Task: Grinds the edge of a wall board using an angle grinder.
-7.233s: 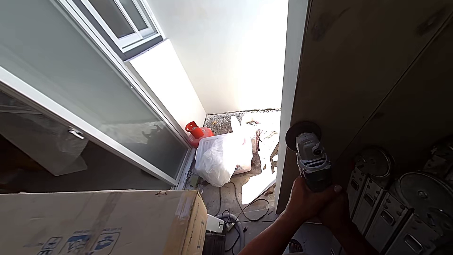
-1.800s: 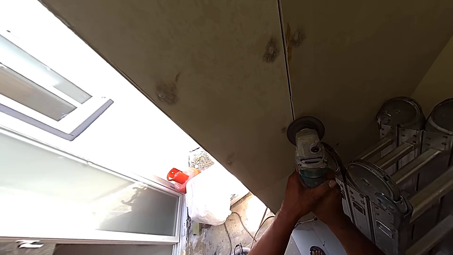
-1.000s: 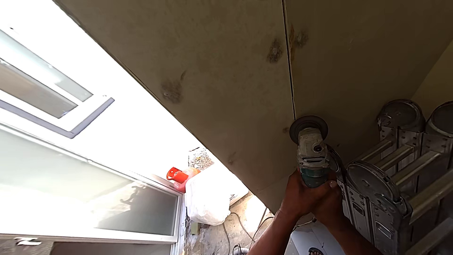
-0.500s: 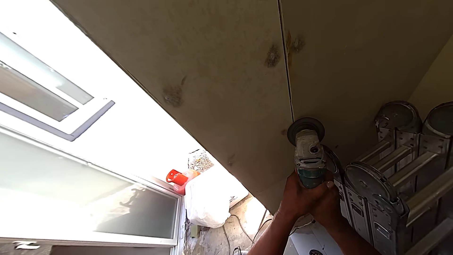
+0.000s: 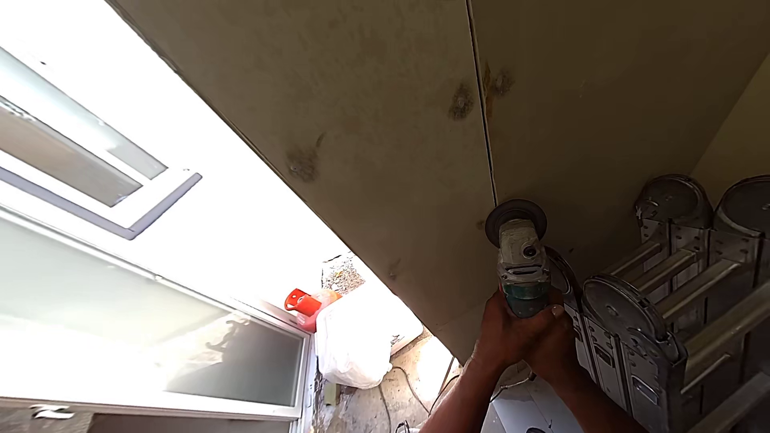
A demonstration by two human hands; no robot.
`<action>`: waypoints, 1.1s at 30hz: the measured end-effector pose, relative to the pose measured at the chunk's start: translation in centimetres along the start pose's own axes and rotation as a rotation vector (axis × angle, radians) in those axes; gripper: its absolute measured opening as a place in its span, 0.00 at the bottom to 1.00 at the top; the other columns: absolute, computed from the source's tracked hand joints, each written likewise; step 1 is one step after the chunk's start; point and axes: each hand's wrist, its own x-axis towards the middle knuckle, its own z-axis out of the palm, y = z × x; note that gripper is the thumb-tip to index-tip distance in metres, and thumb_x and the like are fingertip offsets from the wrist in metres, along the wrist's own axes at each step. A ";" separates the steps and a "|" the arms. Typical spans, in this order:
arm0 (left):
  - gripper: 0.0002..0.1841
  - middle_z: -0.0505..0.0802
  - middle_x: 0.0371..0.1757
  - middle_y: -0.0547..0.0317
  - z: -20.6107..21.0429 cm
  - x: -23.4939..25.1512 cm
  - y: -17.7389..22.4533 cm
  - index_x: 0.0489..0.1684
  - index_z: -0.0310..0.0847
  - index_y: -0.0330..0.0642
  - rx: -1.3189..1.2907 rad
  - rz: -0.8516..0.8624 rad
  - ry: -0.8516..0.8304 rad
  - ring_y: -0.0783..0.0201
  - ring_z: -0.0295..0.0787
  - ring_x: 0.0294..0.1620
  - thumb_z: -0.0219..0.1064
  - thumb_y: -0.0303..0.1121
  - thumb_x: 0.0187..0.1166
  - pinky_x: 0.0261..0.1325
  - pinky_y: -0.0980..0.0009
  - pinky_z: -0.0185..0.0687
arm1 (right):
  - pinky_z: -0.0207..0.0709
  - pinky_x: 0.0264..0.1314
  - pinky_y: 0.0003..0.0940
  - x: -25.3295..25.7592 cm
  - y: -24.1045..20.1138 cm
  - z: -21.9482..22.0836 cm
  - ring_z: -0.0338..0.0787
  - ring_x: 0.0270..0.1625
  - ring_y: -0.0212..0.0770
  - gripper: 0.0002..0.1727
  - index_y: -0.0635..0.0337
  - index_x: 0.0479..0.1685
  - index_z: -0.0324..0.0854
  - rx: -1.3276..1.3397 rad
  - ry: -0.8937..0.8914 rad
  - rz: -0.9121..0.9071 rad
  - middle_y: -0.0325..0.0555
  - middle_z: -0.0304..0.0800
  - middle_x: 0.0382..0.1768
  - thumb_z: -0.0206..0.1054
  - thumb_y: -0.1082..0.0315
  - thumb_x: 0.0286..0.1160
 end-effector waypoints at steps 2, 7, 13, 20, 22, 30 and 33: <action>0.30 0.96 0.45 0.57 0.1 0.0 0.0 0.58 0.82 0.34 -0.003 0.003 0.003 0.69 0.94 0.48 0.85 0.44 0.62 0.60 0.69 0.90 | 0.84 0.60 0.25 0.1 0.0 -0.1 0.92 0.53 0.27 0.44 0.73 0.64 0.78 -0.002 -0.005 0.003 0.48 0.94 0.48 0.77 0.44 0.54; 0.31 0.96 0.46 0.58 0.2 0.2 0.1 0.59 0.82 0.34 0.006 -0.003 -0.013 0.69 0.94 0.49 0.85 0.45 0.62 0.61 0.69 0.89 | 0.83 0.61 0.27 0.0 0.2 -0.1 0.93 0.53 0.30 0.46 0.76 0.66 0.77 -0.030 0.008 -0.003 0.52 0.94 0.49 0.76 0.44 0.54; 0.31 0.96 0.46 0.58 0.2 -0.1 -0.1 0.58 0.82 0.35 0.008 -0.021 -0.012 0.70 0.94 0.49 0.85 0.45 0.62 0.61 0.69 0.89 | 0.83 0.62 0.25 -0.4 0.5 0.0 0.92 0.54 0.28 0.46 0.76 0.67 0.75 0.004 -0.001 0.009 0.50 0.93 0.50 0.78 0.46 0.53; 0.29 0.96 0.44 0.58 0.1 -0.2 -0.1 0.57 0.82 0.34 -0.005 -0.015 -0.012 0.70 0.94 0.48 0.85 0.43 0.62 0.59 0.69 0.90 | 0.83 0.61 0.25 -0.4 0.2 -0.1 0.92 0.53 0.27 0.45 0.75 0.67 0.76 0.000 -0.009 0.009 0.49 0.93 0.50 0.77 0.44 0.54; 0.28 0.96 0.44 0.59 0.2 -0.1 -0.1 0.57 0.83 0.36 0.013 -0.021 -0.018 0.70 0.94 0.48 0.85 0.45 0.63 0.60 0.69 0.89 | 0.84 0.60 0.25 -0.3 0.2 -0.1 0.92 0.51 0.27 0.44 0.75 0.66 0.76 -0.001 0.004 0.004 0.50 0.93 0.49 0.77 0.46 0.55; 0.29 0.96 0.45 0.58 0.3 -0.2 0.1 0.58 0.82 0.35 -0.002 -0.024 -0.016 0.70 0.94 0.48 0.85 0.44 0.62 0.60 0.69 0.89 | 0.84 0.60 0.26 -0.3 0.1 -0.2 0.92 0.53 0.29 0.45 0.76 0.67 0.76 -0.025 0.002 -0.002 0.51 0.93 0.49 0.76 0.45 0.55; 0.31 0.96 0.45 0.58 0.5 -0.2 0.5 0.58 0.82 0.34 0.005 -0.012 -0.025 0.70 0.94 0.49 0.85 0.44 0.62 0.60 0.70 0.89 | 0.82 0.62 0.24 -0.4 0.2 -0.4 0.91 0.53 0.28 0.46 0.77 0.66 0.75 0.001 0.031 -0.022 0.52 0.93 0.49 0.77 0.44 0.54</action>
